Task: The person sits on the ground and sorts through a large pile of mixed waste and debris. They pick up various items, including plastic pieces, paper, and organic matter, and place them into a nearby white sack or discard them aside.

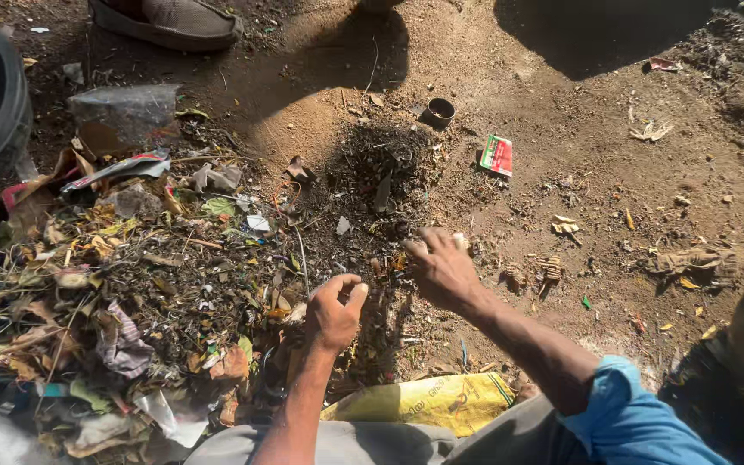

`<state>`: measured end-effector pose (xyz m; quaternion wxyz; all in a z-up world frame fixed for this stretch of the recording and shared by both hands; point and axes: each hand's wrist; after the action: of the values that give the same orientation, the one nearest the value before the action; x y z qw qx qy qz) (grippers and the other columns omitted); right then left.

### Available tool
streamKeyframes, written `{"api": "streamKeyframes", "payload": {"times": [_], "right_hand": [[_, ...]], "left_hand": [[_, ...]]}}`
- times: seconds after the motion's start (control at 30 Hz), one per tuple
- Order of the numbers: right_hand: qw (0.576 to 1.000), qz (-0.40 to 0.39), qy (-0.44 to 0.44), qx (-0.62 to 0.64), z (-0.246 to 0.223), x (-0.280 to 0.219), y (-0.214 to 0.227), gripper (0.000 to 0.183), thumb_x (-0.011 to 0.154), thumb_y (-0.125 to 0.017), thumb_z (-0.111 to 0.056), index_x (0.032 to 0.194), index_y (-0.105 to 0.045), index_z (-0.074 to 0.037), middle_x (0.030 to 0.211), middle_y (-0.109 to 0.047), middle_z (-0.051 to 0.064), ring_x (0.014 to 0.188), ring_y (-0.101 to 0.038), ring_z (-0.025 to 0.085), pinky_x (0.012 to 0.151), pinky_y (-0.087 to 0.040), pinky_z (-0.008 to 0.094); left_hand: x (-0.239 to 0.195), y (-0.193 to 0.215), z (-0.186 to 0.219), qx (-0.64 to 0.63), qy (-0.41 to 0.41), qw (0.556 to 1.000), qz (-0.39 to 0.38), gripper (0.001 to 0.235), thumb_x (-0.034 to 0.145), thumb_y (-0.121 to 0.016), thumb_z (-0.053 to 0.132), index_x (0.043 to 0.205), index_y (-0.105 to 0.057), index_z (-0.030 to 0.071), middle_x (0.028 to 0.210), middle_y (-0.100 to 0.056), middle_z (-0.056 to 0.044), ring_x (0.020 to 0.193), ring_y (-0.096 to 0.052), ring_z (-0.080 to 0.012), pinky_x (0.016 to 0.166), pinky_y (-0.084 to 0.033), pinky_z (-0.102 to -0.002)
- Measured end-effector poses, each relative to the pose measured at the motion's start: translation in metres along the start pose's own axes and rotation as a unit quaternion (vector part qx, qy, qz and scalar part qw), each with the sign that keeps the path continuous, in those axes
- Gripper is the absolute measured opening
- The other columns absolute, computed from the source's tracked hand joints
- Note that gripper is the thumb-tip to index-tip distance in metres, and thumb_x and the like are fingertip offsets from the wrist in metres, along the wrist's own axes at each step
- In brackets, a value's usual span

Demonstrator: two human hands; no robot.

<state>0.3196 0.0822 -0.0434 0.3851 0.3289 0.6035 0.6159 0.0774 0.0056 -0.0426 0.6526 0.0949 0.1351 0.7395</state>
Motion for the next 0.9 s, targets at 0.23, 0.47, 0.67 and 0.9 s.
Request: {"api": "streamKeyframes", "payload": {"times": [0.23,0.47,0.67,0.9], "right_hand": [[0.987,-0.136,-0.040,0.075,-0.045,-0.025,-0.037,0.052,0.103,-0.040,-0.004,0.150,-0.051,-0.023,0.148,-0.051,0.014,0.112,-0.060,0.025,0.079,-0.059,0.038],[0.778,-0.044,-0.298,0.551,-0.018,-0.049,-0.037,0.041,0.090,-0.059,-0.004,0.130,-0.065,-0.012,0.126,-0.068,0.009,0.094,-0.073,0.021,0.069,-0.063,0.033],[0.923,-0.012,-0.251,0.292,-0.029,-0.057,-0.025,0.023,0.101,-0.060,-0.016,0.120,-0.073,-0.013,0.110,-0.072,0.012,0.079,-0.070,0.020,0.060,-0.061,0.032],[0.899,-0.276,-0.241,0.239,-0.082,-0.082,0.004,0.040,0.109,-0.056,-0.041,0.121,-0.063,-0.004,0.087,-0.073,0.012,0.064,-0.063,0.019,0.057,-0.054,0.034]], "left_hand": [[-0.004,0.012,0.004,0.017,0.018,1.000,-0.010,0.027,0.088,-0.070,0.030,0.099,-0.076,0.007,0.088,-0.077,-0.011,0.083,-0.074,-0.0223,0.076,-0.057,-0.038],[-0.005,0.012,0.011,0.023,0.087,0.993,-0.074,0.031,0.092,-0.065,0.036,0.105,-0.076,0.011,0.091,-0.077,-0.011,0.081,-0.073,-0.0230,0.076,-0.057,-0.038],[-0.011,0.010,0.002,0.037,0.090,0.992,-0.079,0.034,0.092,-0.062,0.035,0.105,-0.075,0.006,0.094,-0.076,-0.013,0.082,-0.072,-0.0250,0.074,-0.059,-0.040],[-0.005,0.001,-0.013,0.010,0.046,0.995,-0.085,0.035,0.096,-0.064,0.034,0.111,-0.076,0.005,0.106,-0.075,-0.012,0.089,-0.071,-0.0224,0.076,-0.058,-0.037]]}}
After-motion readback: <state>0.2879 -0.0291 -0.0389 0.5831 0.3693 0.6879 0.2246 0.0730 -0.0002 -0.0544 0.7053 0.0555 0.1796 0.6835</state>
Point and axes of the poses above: each hand's wrist, its own x-axis towards the middle knuckle, its own y-axis out of the back of the hand, z = x × y
